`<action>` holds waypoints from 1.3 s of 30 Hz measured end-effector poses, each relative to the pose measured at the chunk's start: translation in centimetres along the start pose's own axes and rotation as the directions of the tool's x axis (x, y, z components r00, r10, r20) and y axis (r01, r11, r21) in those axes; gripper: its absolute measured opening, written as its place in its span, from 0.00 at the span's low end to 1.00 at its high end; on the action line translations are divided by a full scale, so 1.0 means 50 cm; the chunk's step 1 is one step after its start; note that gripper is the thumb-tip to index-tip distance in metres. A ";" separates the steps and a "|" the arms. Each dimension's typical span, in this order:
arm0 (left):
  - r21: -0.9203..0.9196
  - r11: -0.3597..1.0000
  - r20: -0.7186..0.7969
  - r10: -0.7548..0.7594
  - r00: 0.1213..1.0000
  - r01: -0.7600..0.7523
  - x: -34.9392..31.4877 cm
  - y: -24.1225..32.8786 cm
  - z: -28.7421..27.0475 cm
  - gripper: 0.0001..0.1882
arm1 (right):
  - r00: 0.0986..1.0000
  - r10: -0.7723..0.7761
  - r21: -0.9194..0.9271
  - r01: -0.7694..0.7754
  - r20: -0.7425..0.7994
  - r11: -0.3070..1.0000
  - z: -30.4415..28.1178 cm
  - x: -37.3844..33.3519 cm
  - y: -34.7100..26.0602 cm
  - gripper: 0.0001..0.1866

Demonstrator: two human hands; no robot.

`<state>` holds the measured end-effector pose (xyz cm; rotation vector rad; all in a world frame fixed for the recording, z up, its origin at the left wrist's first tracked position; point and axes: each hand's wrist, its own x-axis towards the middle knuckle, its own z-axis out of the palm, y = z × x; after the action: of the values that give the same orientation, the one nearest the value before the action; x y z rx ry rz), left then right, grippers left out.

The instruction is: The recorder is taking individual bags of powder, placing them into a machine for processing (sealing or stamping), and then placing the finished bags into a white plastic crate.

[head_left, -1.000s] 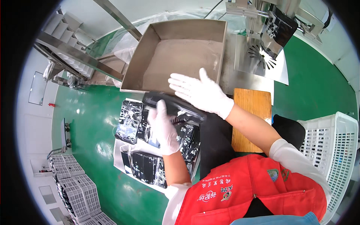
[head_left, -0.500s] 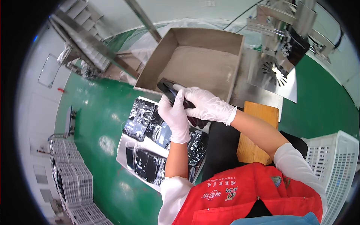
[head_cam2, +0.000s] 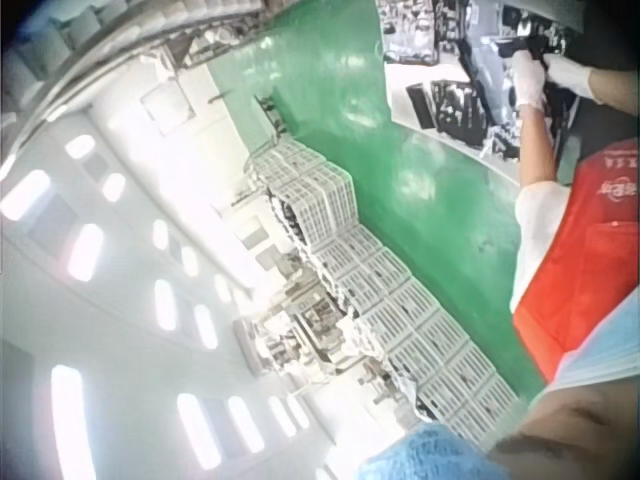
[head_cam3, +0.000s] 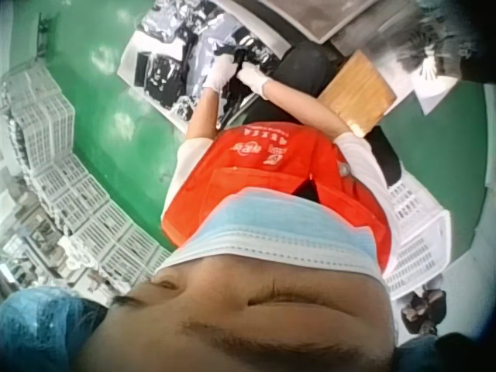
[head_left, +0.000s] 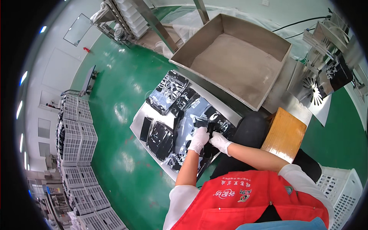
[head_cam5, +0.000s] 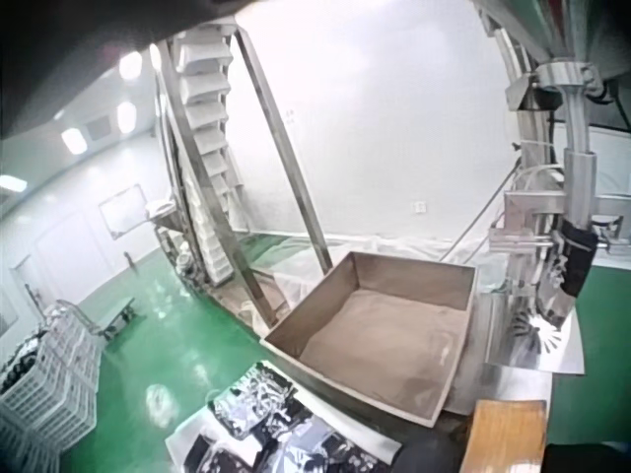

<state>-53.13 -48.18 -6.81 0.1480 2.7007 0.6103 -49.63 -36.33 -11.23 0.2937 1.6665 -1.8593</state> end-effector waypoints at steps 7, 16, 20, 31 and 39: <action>0.205 0.973 -0.240 -0.056 0.969 0.107 -0.082 0.023 -0.072 0.11 | 0.924 -0.341 -0.876 0.302 0.173 0.377 -0.035 -0.098 -0.171 0.14; -0.298 0.902 -0.729 -0.003 0.685 -0.313 -0.157 0.243 -0.248 0.16 | 0.801 -0.506 0.071 0.512 0.319 0.856 -0.030 -0.241 -0.379 0.13; -0.315 0.797 -0.744 0.130 0.656 -0.515 -0.127 0.299 -0.286 0.10 | 0.793 -0.521 -0.193 0.591 0.314 0.783 -0.096 -0.303 -0.476 0.17; -0.047 0.539 -0.618 0.646 0.449 -0.841 0.004 0.482 -0.323 0.15 | 0.700 -0.713 -0.504 0.630 0.038 0.591 -0.287 -0.380 -0.548 0.09; -0.312 0.522 -0.434 0.665 0.607 -0.794 0.077 0.537 -0.293 0.12 | 0.774 -0.617 -0.299 0.560 -0.142 0.772 -0.396 -0.300 -0.523 0.10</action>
<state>-61.59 -29.09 15.86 1.2208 2.5079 1.6383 -57.49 -12.60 14.81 -0.1557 2.3310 -2.0809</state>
